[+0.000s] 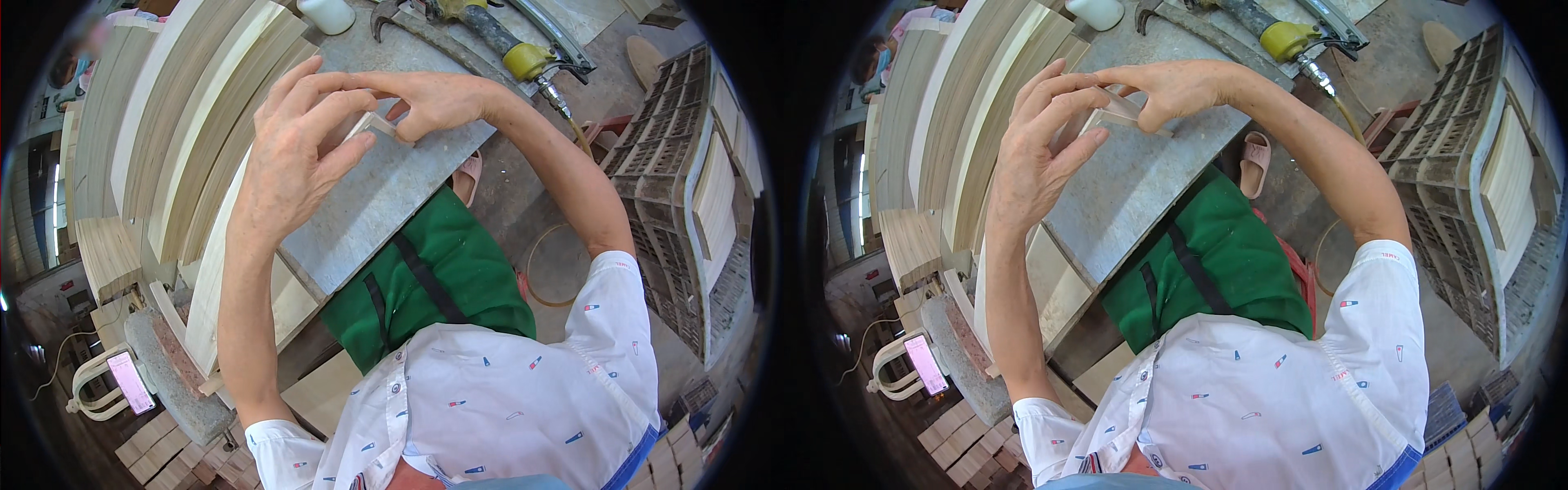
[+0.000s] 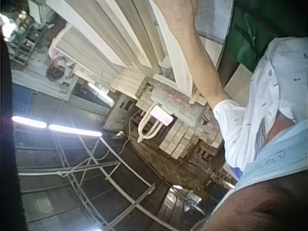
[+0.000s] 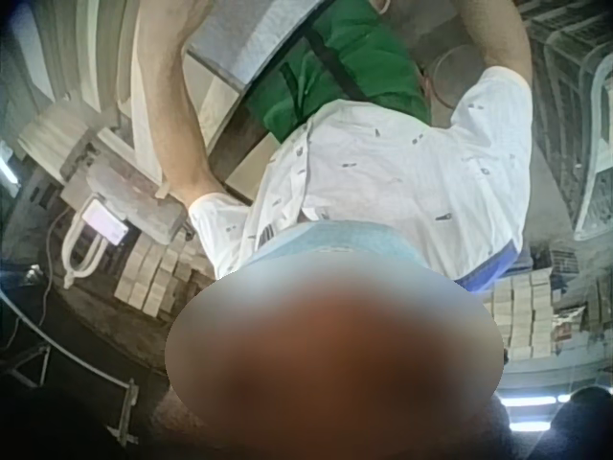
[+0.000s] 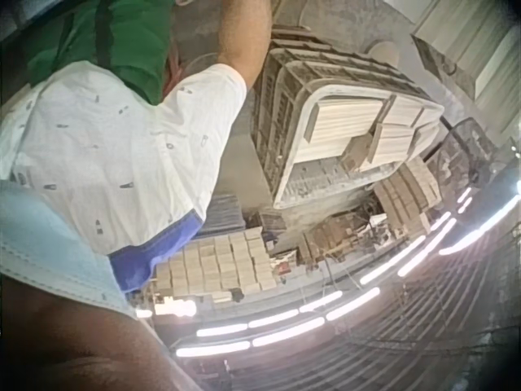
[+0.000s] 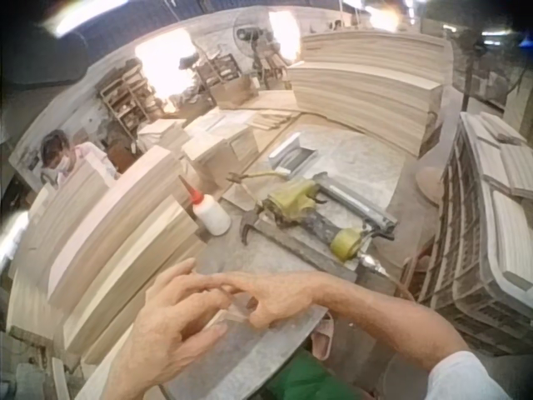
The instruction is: Assembling wooden drawer components using wood glue and a pneumatic nail gun.
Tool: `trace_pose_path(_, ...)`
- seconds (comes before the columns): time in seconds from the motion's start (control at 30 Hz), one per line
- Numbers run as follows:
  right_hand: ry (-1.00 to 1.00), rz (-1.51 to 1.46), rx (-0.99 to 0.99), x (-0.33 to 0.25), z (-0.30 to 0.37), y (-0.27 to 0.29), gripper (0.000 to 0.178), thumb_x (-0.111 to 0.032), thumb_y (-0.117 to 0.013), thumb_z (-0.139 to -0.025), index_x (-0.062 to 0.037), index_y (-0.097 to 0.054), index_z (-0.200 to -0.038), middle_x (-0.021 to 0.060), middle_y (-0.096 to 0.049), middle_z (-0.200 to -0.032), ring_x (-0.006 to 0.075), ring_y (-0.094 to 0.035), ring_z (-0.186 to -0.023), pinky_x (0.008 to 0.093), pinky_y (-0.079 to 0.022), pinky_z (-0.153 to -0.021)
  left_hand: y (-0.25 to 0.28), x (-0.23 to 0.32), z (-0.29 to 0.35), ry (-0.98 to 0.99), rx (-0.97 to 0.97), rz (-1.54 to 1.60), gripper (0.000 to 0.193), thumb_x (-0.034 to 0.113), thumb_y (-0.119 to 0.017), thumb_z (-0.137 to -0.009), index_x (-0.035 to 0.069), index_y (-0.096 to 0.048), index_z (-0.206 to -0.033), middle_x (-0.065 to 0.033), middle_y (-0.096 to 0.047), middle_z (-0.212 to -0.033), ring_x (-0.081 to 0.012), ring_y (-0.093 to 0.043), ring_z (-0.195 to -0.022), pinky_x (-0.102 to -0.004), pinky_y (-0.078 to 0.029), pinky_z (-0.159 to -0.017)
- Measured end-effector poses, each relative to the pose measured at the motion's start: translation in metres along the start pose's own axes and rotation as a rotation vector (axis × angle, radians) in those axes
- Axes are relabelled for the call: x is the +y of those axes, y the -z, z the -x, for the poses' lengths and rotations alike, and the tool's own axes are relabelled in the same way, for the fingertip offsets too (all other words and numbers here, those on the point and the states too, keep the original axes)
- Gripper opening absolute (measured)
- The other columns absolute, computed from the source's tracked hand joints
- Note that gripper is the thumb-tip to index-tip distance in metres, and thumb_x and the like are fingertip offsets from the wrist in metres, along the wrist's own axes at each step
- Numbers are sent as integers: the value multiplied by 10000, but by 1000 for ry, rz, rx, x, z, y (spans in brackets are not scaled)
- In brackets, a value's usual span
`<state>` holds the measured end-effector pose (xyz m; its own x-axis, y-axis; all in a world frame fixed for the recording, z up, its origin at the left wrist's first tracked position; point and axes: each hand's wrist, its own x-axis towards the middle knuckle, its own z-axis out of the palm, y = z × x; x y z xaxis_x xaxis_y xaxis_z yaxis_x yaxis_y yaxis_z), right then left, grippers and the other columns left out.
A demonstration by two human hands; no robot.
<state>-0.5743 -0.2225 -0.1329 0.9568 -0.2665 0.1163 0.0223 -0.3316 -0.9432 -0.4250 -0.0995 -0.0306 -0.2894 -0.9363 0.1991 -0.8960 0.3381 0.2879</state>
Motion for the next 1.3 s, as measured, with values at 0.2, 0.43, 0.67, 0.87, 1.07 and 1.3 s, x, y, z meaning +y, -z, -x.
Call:
trace_pose_path(0.2, -28, -1, 19, 4, -1, -1, 839, -105, -561, -604, -106, -321, -1408, 160, -508, -1266, 273, -493, -1179, 339, -466, -824, -1, -2, 1, 1, 4, 0, 246, 149, -686, -749, 131, -630, -988, -54, -576, -1128, -356, -417, -1227, -474, -349, -989)
trace_pose_path(0.43, -12, 17, 20, 5, -4, -2, 851, -72, -548, -626, -115, -280, -1432, 143, -534, -1235, 226, -525, -1132, 311, -463, -821, -1, -6, 1, -48, 11, -3, 247, 163, -676, -759, 132, -624, -999, -67, -572, -1121, -350, -424, -1213, -475, -340, -987)
trace_pose_path(0.67, -124, 183, 372, -8, 17, 61, 669, -249, -665, -769, -67, -393, -1352, 103, -550, -1210, 228, -523, -1120, 334, -432, -937, -3, -7, 6, -34, 30, 13, 245, 179, -653, -782, 123, -618, -1018, -59, -561, -1140, -335, -402, -1238, -491, -301, -1000)
trace_pose_path(0.87, -639, 997, 515, 17, 19, 103, 551, -328, -660, -775, 54, -489, -1133, 232, -636, -992, 371, -610, -956, 407, -484, -832, -5, -12, 8, -63, 83, 25, 239, 147, -671, -763, 98, -614, -990, -51, -573, -1123, -326, -400, -1251, -451, -342, -1012)
trace_pose_path(1.07, -707, 1028, 662, 52, 10, 92, 470, -254, -609, -767, 95, -484, -1055, 292, -617, -984, 421, -610, -924, 474, -489, -819, -8, -14, 11, -84, 119, -5, 246, 171, -665, -769, 107, -618, -1001, -49, -581, -1118, -322, -407, -1248, -459, -341, -1011)
trace_pose_path(1.3, -726, 713, 629, -69, 24, 122, 362, -268, -637, -729, 78, -596, -826, 141, -622, -694, 193, -615, -525, 314, -503, -497, -6, -13, 15, -53, 123, 33, 245, 182, -632, -787, 101, -621, -1017, -42, -576, -1123, -305, -400, -1262, -475, -304, -1027)
